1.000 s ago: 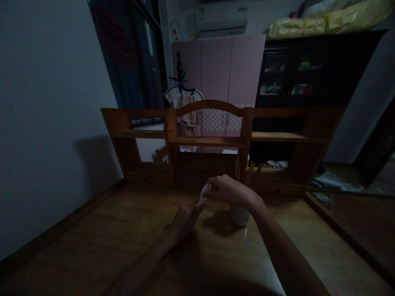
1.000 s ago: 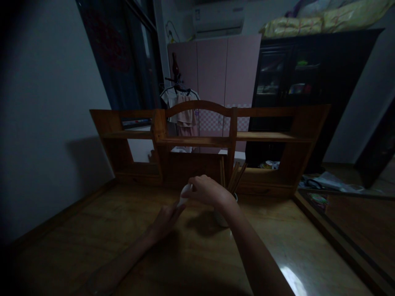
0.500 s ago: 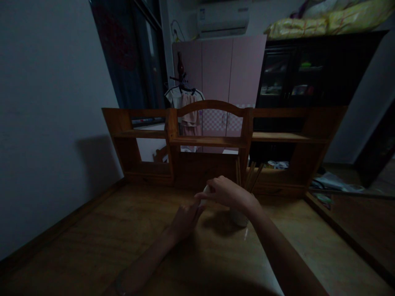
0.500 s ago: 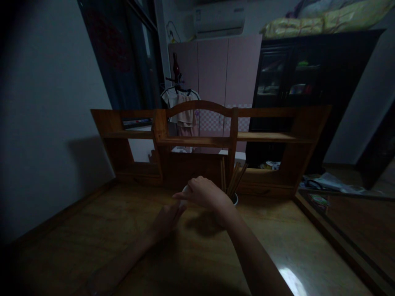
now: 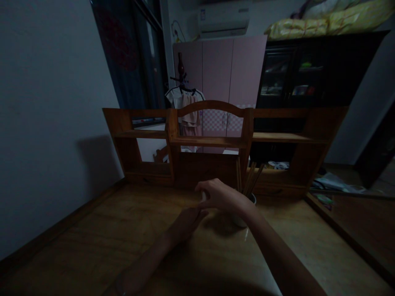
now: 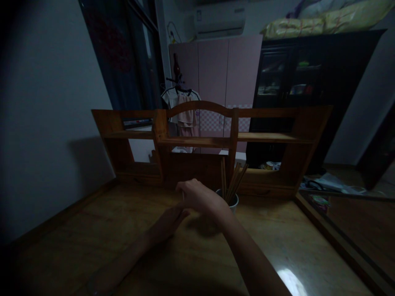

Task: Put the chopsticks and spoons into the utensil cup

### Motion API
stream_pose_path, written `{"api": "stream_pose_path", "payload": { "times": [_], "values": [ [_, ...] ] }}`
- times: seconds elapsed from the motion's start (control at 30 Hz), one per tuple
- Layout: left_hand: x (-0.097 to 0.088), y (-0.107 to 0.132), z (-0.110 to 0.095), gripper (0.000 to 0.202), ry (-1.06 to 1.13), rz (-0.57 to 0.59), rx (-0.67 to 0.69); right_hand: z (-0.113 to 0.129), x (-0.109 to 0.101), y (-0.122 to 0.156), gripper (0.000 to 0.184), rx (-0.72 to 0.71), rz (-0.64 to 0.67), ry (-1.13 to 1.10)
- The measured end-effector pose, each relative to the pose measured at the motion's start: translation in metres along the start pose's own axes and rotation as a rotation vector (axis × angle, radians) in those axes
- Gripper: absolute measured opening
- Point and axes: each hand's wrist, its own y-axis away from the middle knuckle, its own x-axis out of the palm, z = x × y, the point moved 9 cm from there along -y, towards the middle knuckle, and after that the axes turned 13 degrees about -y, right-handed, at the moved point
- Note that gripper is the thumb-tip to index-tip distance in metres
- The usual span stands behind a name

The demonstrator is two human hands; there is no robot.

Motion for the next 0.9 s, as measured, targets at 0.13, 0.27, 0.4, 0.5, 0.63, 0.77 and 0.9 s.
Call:
{"api": "stream_pose_path", "payload": {
  "times": [0.13,0.27,0.4,0.5,0.63,0.77,0.9],
  "values": [
    [-0.005,-0.001,0.000,0.038,0.122,-0.010,-0.024,0.005,0.000,0.000,0.042,-0.054,0.010,-0.064],
    [-0.009,-0.001,-0.003,0.034,0.163,-0.025,-0.017,0.006,0.002,0.001,0.039,-0.050,0.054,-0.106],
    [-0.005,-0.002,-0.002,0.036,0.088,0.005,-0.017,0.015,0.005,0.002,0.034,-0.087,0.121,-0.162],
    [0.003,-0.004,0.005,0.043,0.062,0.047,-0.052,0.019,0.006,0.001,0.040,-0.080,0.138,-0.178],
    [0.009,-0.005,0.013,0.043,0.111,0.017,-0.024,0.020,0.013,0.000,0.040,-0.046,0.146,-0.140],
    [0.012,-0.003,0.022,0.045,0.111,0.003,-0.073,0.016,0.021,-0.004,0.020,-0.056,0.104,0.017],
    [0.002,-0.003,0.030,0.041,0.114,-0.085,-0.176,0.006,0.019,-0.006,0.022,-0.023,0.024,0.145]
  ]
}}
